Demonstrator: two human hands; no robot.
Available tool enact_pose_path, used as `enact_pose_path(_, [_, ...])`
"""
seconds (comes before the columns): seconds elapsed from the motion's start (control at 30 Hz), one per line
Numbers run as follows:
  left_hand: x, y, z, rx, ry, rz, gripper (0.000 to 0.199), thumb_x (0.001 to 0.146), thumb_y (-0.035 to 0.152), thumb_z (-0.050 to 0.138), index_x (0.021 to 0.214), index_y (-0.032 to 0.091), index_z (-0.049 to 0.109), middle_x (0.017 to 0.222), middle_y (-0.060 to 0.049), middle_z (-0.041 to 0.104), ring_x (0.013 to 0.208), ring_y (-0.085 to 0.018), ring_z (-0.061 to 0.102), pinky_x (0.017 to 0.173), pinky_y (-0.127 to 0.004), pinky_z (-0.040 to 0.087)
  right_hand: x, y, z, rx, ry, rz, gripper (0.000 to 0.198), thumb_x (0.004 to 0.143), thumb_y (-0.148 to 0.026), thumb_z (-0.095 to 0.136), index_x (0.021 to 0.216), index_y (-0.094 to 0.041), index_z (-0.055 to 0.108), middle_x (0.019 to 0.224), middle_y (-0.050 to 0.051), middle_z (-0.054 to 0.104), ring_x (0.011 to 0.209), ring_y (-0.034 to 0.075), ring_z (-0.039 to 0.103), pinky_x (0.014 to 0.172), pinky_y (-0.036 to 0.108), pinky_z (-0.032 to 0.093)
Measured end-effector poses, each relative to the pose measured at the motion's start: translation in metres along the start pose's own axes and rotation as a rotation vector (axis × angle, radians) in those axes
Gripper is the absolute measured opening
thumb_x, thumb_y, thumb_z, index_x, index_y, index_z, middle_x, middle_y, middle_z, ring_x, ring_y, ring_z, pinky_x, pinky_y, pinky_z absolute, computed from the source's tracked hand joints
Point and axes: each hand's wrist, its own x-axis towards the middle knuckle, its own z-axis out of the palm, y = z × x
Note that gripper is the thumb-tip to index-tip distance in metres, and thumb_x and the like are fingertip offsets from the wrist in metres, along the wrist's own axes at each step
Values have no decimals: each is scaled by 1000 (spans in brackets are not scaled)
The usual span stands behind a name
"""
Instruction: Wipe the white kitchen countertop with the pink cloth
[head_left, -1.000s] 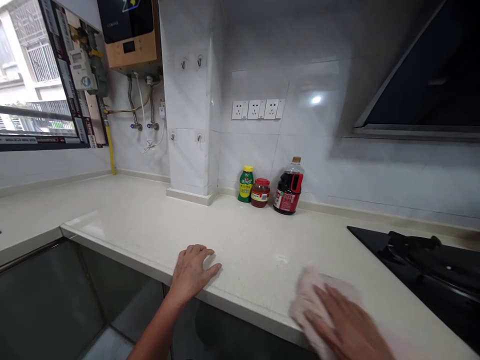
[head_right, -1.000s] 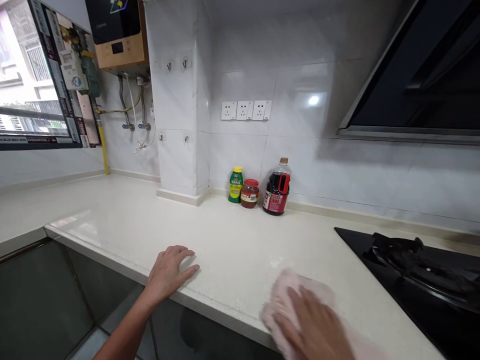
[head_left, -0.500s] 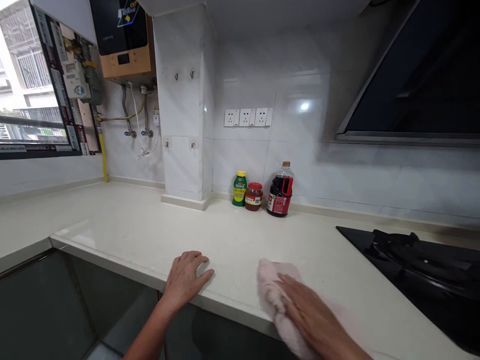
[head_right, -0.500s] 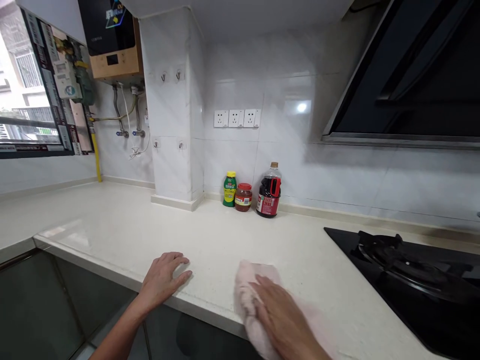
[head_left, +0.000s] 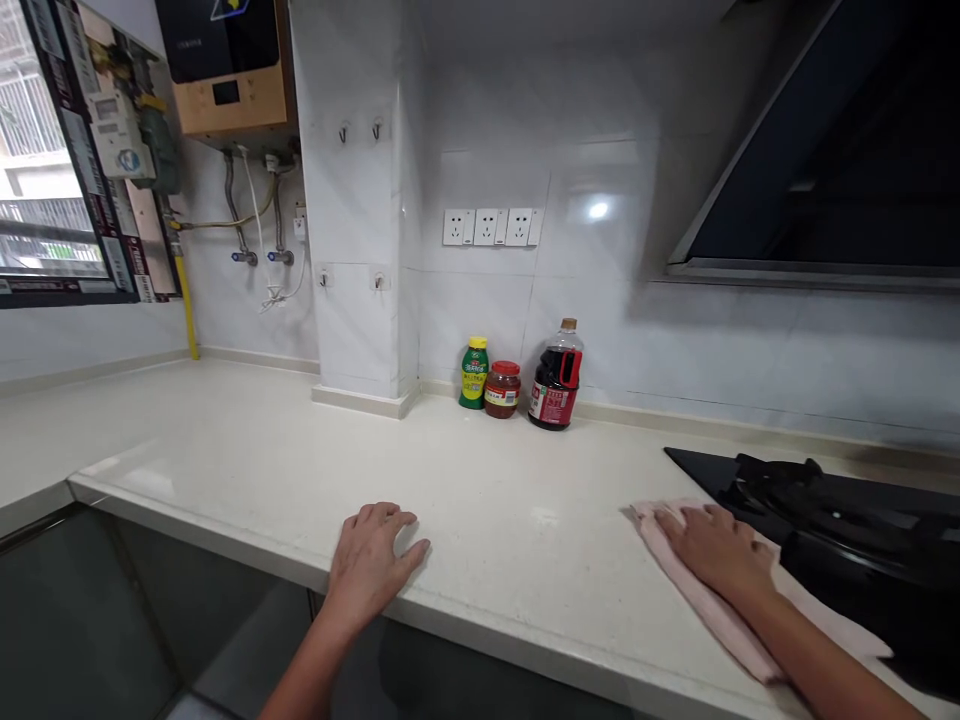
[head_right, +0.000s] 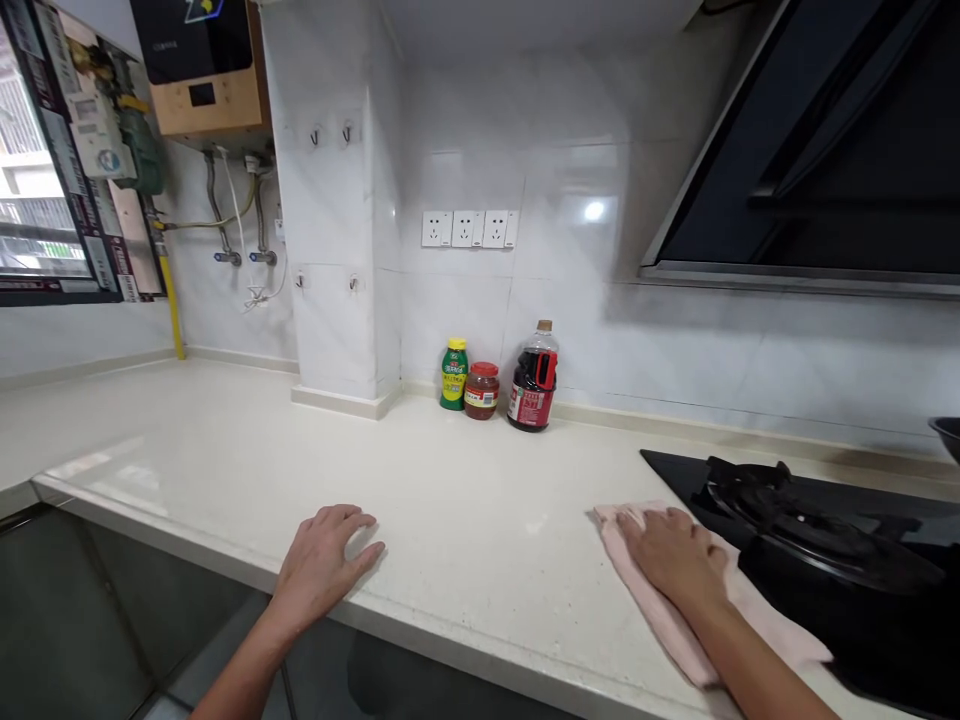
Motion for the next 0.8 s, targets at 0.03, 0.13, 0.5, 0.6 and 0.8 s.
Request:
enact_pose_path(0.03, [0, 0, 0, 3, 4, -3, 26, 90, 38, 61, 112, 26, 69, 121, -7, 66, 116, -28, 58, 94, -44, 44, 3, -19, -1, 14, -24, 38, 79, 90, -62, 14, 125, -9, 61, 136, 31, 50, 123, 51, 48, 94, 71, 37])
enact_pose_path(0.13, [1, 1, 1, 10, 19, -11, 25, 89, 37, 62, 111, 26, 70, 119, -7, 67, 115, -28, 58, 94, -43, 44, -3, -83, -5, 66, -115, -24, 74, 94, -60, 17, 138, -12, 51, 137, 27, 50, 125, 46, 47, 98, 66, 35])
enact_pose_path(0.5, [-3, -8, 3, -1, 27, 43, 22, 90, 35, 63, 108, 26, 70, 121, -6, 66, 118, -27, 58, 96, -44, 45, -127, -178, -58, 323, -549, -896, 65, 98, -71, 25, 156, -42, 21, 165, -4, 9, 152, 23, 4, 124, 50, 1])
enact_pose_path(0.6, [-4, -7, 3, -12, 17, 35, 23, 90, 37, 61, 110, 26, 69, 123, -6, 66, 120, -28, 57, 97, -45, 44, -121, -142, -54, 295, -500, -808, 64, 98, -72, 22, 154, -43, 25, 164, -6, 14, 152, 23, 10, 124, 53, 1])
enact_pose_path(0.8, [-3, -3, 2, -22, 13, 16, 26, 92, 39, 58, 112, 26, 69, 123, -7, 66, 119, -30, 57, 96, -47, 45, -43, -49, -6, 102, -247, -476, 67, 95, -67, 24, 151, -33, 39, 159, 1, 33, 148, 28, 24, 120, 54, 19])
